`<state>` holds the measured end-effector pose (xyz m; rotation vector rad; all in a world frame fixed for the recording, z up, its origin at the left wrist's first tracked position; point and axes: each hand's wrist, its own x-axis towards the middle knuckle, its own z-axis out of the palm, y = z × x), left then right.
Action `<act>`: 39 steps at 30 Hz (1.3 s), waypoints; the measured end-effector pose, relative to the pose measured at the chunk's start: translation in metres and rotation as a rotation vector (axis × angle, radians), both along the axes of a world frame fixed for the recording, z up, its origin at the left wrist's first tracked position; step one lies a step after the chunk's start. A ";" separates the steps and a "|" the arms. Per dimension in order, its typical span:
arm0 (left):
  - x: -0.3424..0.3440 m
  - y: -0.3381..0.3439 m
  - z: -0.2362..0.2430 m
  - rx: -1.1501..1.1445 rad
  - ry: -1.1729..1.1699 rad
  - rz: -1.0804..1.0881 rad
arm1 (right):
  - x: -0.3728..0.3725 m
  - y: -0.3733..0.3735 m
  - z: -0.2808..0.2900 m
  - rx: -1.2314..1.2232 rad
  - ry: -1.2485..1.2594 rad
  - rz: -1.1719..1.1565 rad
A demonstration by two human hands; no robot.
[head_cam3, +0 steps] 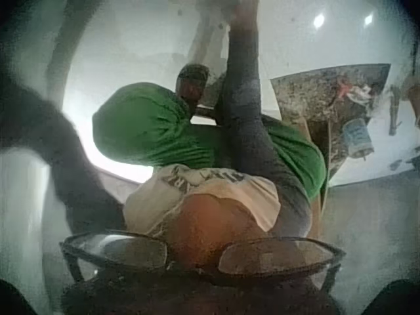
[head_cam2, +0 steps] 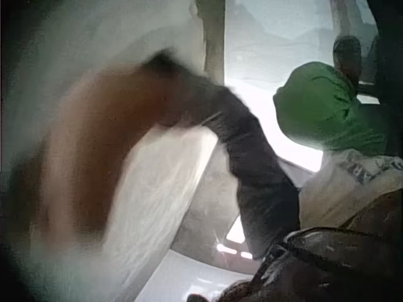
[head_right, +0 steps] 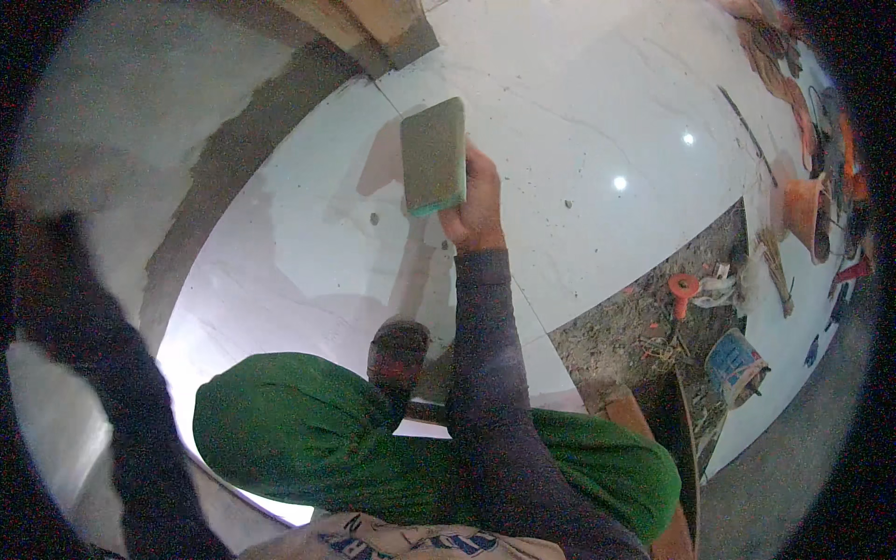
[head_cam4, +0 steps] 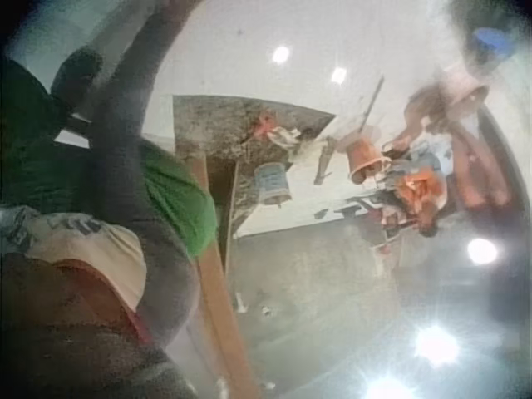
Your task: The person uses a hammer and chisel to remove tiles from the floor, measures the exposed area with a tape measure, and then uses a sanding block to smooth the edge of a concrete pillar.
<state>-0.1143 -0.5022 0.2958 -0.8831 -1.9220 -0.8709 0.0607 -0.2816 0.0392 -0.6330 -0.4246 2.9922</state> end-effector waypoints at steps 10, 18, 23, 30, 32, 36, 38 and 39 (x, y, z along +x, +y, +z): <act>0.116 -0.038 -0.292 -0.277 -0.821 0.242 | -0.066 -0.013 -0.022 -0.156 -0.134 0.030; 0.115 -0.006 -0.299 -0.426 -0.717 0.412 | -0.098 0.009 -0.098 0.729 -0.089 0.150; 0.118 -0.035 -0.295 -0.453 -0.824 0.448 | -0.124 -0.029 -0.053 -0.131 -0.428 0.066; 0.116 -0.011 -0.297 -0.423 -0.839 0.456 | -0.122 -0.007 -0.093 0.137 -0.316 0.124; 0.116 0.001 -0.298 -0.398 -0.869 0.431 | -0.111 0.008 -0.097 0.899 -0.139 0.231; 0.118 -0.039 -0.298 -0.499 -0.853 0.519 | -0.104 -0.046 -0.016 -0.198 -0.262 -0.008; 0.118 -0.041 -0.299 -0.497 -0.800 0.505 | -0.096 -0.047 -0.020 -0.209 -0.323 -0.020; 0.116 -0.040 -0.299 -0.493 -0.740 0.492 | -0.095 -0.045 -0.028 -0.203 -0.322 -0.022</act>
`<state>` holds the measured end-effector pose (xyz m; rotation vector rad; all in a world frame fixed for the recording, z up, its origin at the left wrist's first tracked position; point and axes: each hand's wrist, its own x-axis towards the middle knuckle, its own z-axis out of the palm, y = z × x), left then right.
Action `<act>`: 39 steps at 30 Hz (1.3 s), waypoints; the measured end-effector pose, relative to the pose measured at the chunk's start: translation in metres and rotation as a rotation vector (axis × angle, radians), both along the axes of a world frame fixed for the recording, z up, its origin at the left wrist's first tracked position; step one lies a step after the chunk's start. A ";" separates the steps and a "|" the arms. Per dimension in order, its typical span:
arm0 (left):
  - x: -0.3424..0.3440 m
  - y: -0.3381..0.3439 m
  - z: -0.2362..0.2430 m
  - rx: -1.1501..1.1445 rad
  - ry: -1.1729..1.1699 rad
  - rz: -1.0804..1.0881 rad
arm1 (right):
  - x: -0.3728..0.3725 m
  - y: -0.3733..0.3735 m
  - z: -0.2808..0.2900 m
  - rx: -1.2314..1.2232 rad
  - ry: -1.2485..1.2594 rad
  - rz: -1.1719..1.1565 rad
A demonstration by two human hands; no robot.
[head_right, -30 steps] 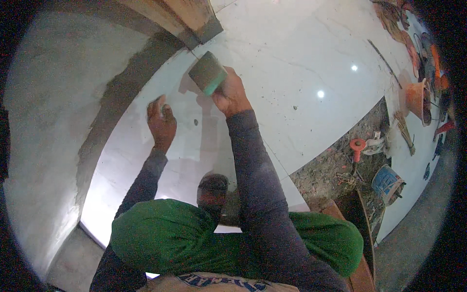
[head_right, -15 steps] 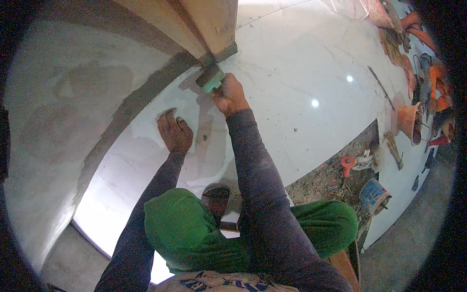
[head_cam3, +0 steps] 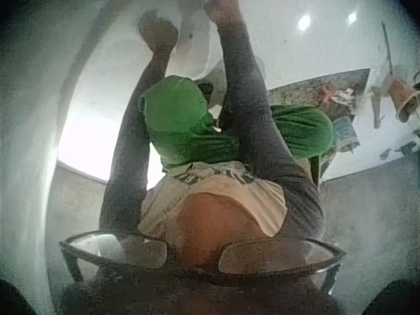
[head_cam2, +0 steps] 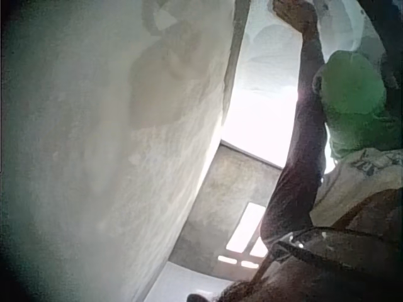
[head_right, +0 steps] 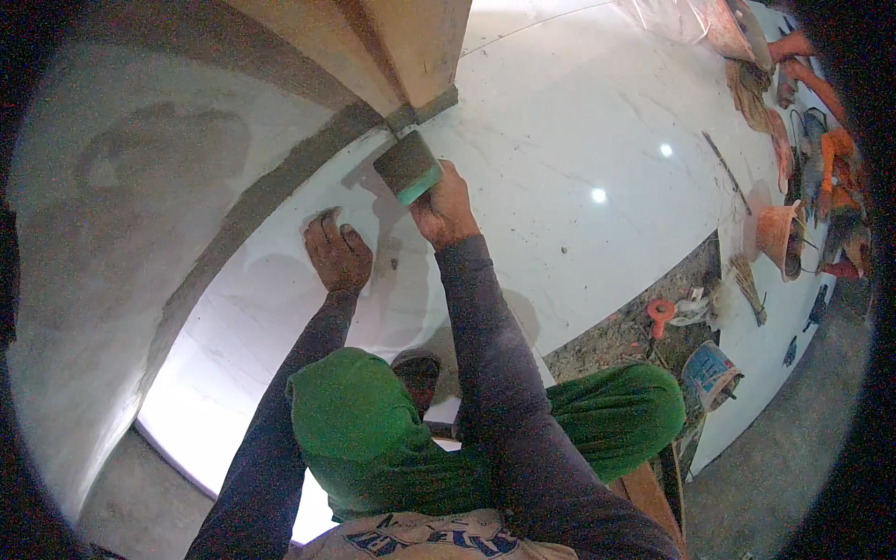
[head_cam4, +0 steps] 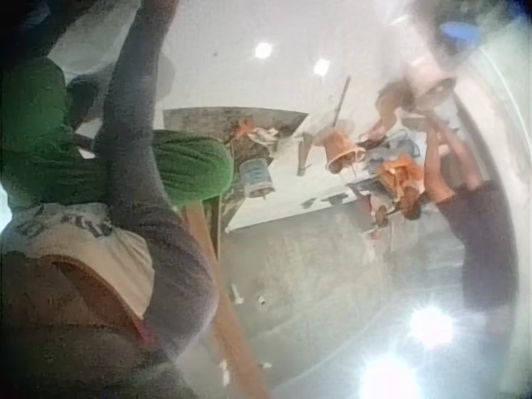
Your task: The person uses a hammer and chisel to remove tiles from the floor, measures the exposed area with a tape measure, and then uses a sanding block to smooth the edge of a concrete pillar.
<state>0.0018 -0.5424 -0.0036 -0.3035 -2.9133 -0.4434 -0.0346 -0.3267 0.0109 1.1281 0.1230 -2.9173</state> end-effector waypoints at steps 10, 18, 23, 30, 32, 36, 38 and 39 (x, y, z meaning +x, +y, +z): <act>-0.002 0.037 -0.001 0.079 -0.003 -0.005 | -0.017 0.037 -0.072 0.846 0.100 0.157; 0.000 0.003 0.005 0.039 -0.003 0.016 | -0.001 0.005 0.016 0.096 -0.032 0.050; -0.006 0.053 0.008 0.151 -0.080 -0.001 | -0.010 0.065 -0.050 0.999 0.147 0.339; 0.002 0.009 0.004 0.093 -0.131 0.038 | 0.061 0.001 0.050 0.177 0.173 0.326; 0.000 0.012 0.005 0.125 -0.104 0.068 | 0.073 0.001 0.051 0.215 0.173 0.394; 0.003 0.010 0.004 0.378 -0.172 0.011 | 0.097 0.006 0.031 0.212 0.248 0.370; 0.017 0.032 0.023 0.802 -0.524 0.067 | 0.106 0.014 0.030 -0.025 0.369 0.362; 0.022 0.044 0.031 1.223 -0.864 0.125 | 0.112 0.018 0.028 -0.099 0.405 0.359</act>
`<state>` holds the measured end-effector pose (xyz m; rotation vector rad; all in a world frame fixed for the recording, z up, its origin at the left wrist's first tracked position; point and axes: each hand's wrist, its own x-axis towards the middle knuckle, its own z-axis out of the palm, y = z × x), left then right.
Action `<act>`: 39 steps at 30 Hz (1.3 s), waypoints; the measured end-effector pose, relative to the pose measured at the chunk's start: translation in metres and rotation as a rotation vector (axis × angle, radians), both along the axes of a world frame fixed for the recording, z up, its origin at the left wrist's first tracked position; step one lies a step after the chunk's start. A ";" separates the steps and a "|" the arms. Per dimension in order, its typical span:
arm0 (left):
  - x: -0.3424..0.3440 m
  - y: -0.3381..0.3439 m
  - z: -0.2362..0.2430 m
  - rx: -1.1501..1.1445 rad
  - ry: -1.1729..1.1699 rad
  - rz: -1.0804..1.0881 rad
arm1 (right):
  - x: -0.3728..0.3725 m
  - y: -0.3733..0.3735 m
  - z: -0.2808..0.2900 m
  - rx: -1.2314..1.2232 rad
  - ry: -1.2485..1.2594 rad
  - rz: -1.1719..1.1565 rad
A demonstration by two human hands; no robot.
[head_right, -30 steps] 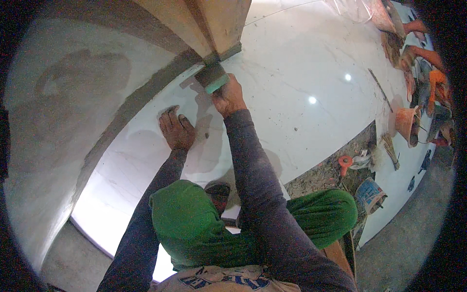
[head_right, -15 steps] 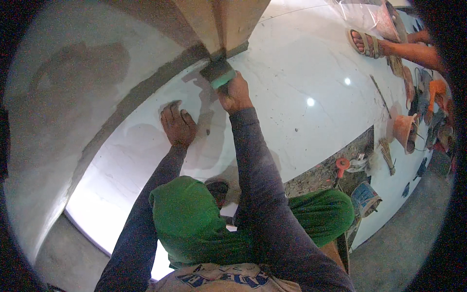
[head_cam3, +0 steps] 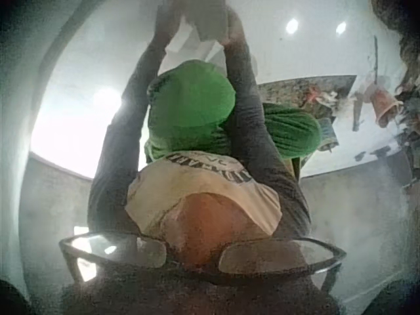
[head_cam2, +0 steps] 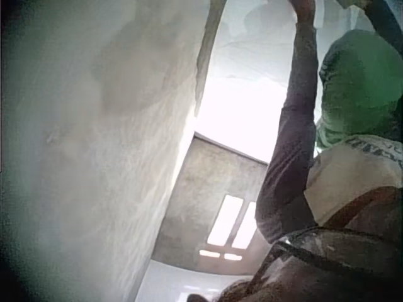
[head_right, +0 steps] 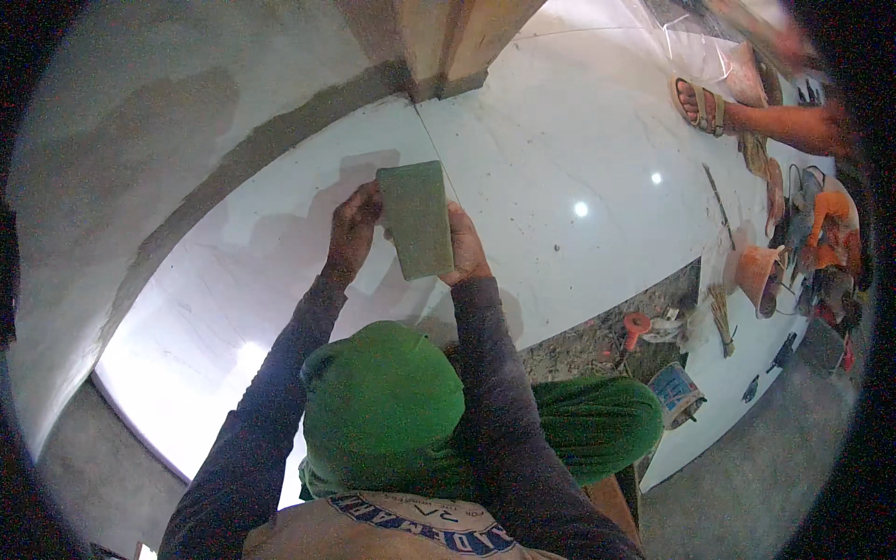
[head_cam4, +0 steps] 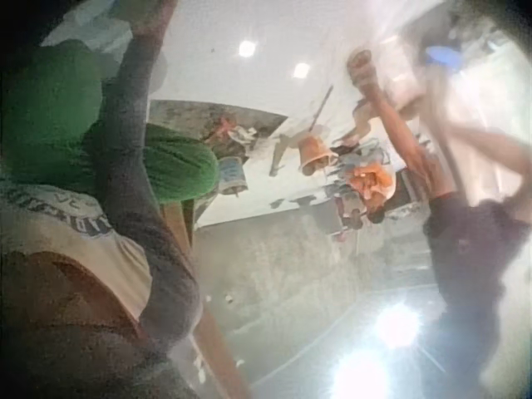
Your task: The person uses a hammer and chisel to remove tiles from the floor, measures the exposed area with a tape measure, and then uses a sanding block to smooth the edge of a concrete pillar.
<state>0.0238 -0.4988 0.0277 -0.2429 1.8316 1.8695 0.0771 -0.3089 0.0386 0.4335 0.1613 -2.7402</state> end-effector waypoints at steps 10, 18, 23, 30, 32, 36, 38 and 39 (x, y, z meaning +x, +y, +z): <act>0.016 0.004 0.007 0.533 -0.224 -0.073 | 0.028 -0.025 -0.045 0.937 0.147 0.079; 0.001 -0.026 0.012 0.584 -0.298 0.237 | -0.020 -0.007 0.046 0.617 -0.384 0.050; 0.002 0.012 0.025 0.637 -0.264 0.164 | -0.035 -0.018 0.038 1.103 -0.124 0.149; -0.047 0.014 0.008 0.423 -0.156 0.248 | -0.033 0.048 -0.016 2.498 -0.013 -0.080; -0.069 0.020 -0.003 0.391 -0.128 0.230 | -0.019 0.082 -0.036 2.680 -0.190 0.016; -0.085 0.041 -0.007 0.252 -0.055 0.249 | -0.007 0.094 -0.044 2.865 -0.092 0.105; -0.086 0.045 -0.010 0.159 -0.028 0.250 | -0.009 0.089 -0.043 2.844 -0.125 0.118; -0.087 0.048 -0.011 0.156 0.008 0.272 | -0.010 0.089 -0.041 2.837 -0.136 0.116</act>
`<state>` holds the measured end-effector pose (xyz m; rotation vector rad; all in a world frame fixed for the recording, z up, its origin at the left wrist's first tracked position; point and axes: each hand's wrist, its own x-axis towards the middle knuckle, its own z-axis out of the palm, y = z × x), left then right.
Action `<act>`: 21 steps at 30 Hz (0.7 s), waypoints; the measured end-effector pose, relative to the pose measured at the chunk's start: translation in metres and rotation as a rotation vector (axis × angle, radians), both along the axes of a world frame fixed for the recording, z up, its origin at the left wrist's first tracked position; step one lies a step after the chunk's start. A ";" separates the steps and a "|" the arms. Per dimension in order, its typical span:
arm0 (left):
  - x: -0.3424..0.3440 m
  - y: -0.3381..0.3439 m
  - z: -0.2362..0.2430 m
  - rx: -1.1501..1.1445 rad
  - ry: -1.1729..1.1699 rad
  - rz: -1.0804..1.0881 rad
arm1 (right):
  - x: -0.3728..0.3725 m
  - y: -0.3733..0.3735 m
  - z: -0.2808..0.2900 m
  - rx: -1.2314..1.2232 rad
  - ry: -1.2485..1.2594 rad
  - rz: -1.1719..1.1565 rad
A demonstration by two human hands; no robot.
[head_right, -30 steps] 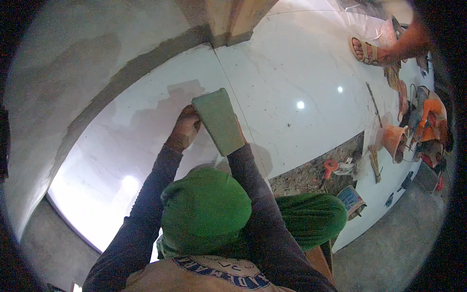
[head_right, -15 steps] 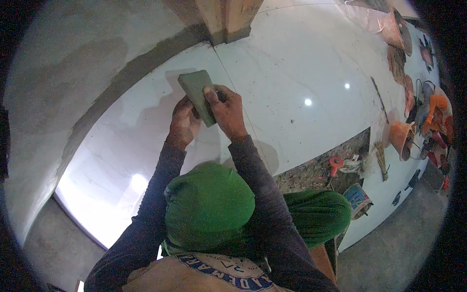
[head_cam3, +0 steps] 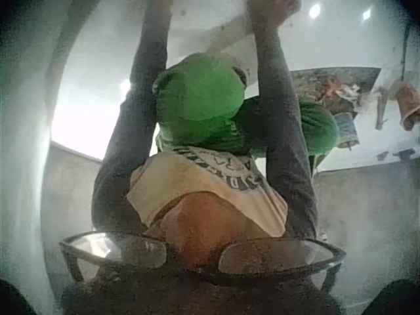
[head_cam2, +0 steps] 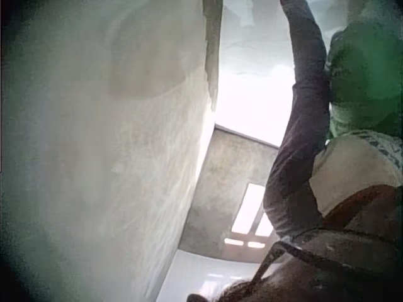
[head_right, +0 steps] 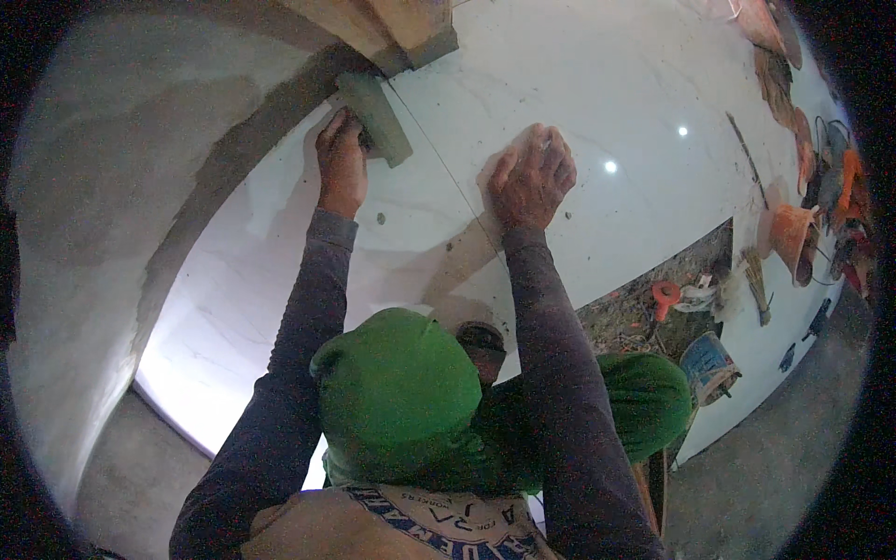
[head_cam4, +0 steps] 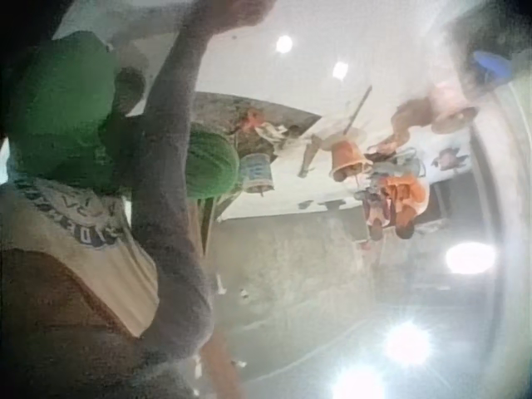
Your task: The person uses a hammer and chisel to remove tiles from the floor, measures the exposed area with a tape measure, and then uses a sanding block to smooth the edge of a concrete pillar.
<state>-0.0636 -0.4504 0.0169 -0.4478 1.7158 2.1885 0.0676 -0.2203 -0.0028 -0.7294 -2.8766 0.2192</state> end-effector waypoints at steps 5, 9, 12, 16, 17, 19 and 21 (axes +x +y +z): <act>-0.008 0.017 0.003 -0.184 0.011 -0.006 | -0.003 0.000 0.009 -0.030 -0.024 -0.008; -0.014 0.024 0.006 -0.034 0.023 0.008 | -0.005 0.000 0.007 -0.011 -0.007 -0.010; -0.011 0.025 0.019 0.027 0.022 0.020 | -0.006 -0.001 0.006 -0.044 -0.019 -0.020; 0.001 0.036 0.055 0.038 0.028 0.098 | -0.003 0.003 0.004 -0.027 -0.036 -0.021; 0.001 0.034 0.051 0.037 0.028 0.095 | -0.002 0.003 0.002 -0.012 -0.034 -0.025; 0.002 0.023 0.034 -0.111 0.048 0.013 | -0.004 0.002 0.007 -0.025 -0.035 -0.021; 0.001 0.025 0.015 -0.095 0.040 0.030 | -0.005 0.003 0.008 -0.034 -0.043 -0.021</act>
